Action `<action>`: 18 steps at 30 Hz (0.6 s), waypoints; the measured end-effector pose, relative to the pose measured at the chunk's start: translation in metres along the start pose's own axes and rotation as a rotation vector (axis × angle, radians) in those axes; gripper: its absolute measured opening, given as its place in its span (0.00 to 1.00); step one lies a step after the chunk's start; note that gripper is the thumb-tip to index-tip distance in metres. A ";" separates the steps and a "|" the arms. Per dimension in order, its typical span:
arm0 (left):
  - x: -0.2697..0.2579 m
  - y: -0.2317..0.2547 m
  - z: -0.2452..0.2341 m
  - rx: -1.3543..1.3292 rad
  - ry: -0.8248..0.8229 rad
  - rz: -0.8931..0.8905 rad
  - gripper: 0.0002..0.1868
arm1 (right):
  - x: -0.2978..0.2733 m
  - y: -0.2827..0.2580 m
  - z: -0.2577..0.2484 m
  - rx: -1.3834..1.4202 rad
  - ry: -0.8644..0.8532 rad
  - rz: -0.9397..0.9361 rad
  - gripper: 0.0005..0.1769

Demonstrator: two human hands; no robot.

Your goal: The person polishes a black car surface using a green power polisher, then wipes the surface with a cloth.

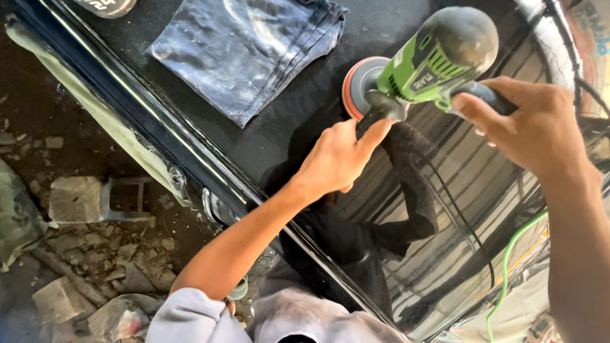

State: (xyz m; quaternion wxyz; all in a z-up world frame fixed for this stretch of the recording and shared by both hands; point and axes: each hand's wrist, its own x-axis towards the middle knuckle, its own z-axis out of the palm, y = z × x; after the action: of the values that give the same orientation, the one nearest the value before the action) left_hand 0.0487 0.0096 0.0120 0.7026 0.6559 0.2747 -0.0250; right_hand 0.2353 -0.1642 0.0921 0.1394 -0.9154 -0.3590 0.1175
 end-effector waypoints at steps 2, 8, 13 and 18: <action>0.010 0.004 0.000 0.024 0.002 -0.001 0.40 | 0.007 0.001 -0.003 -0.042 0.016 -0.010 0.24; 0.037 0.010 0.005 0.006 -0.023 0.052 0.39 | 0.021 0.019 -0.009 0.041 0.045 -0.013 0.25; 0.056 0.016 0.016 0.021 -0.069 0.139 0.41 | 0.023 0.044 -0.013 0.012 0.069 -0.012 0.27; 0.043 0.003 0.034 0.111 -0.024 0.061 0.45 | 0.003 0.054 -0.010 0.040 0.088 0.025 0.23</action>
State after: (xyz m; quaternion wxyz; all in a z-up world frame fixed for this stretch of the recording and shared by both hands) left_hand 0.0988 -0.0080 -0.0036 0.6690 0.7014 0.2444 -0.0266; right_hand 0.2742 -0.2020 0.0824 0.1720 -0.9211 -0.3384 0.0859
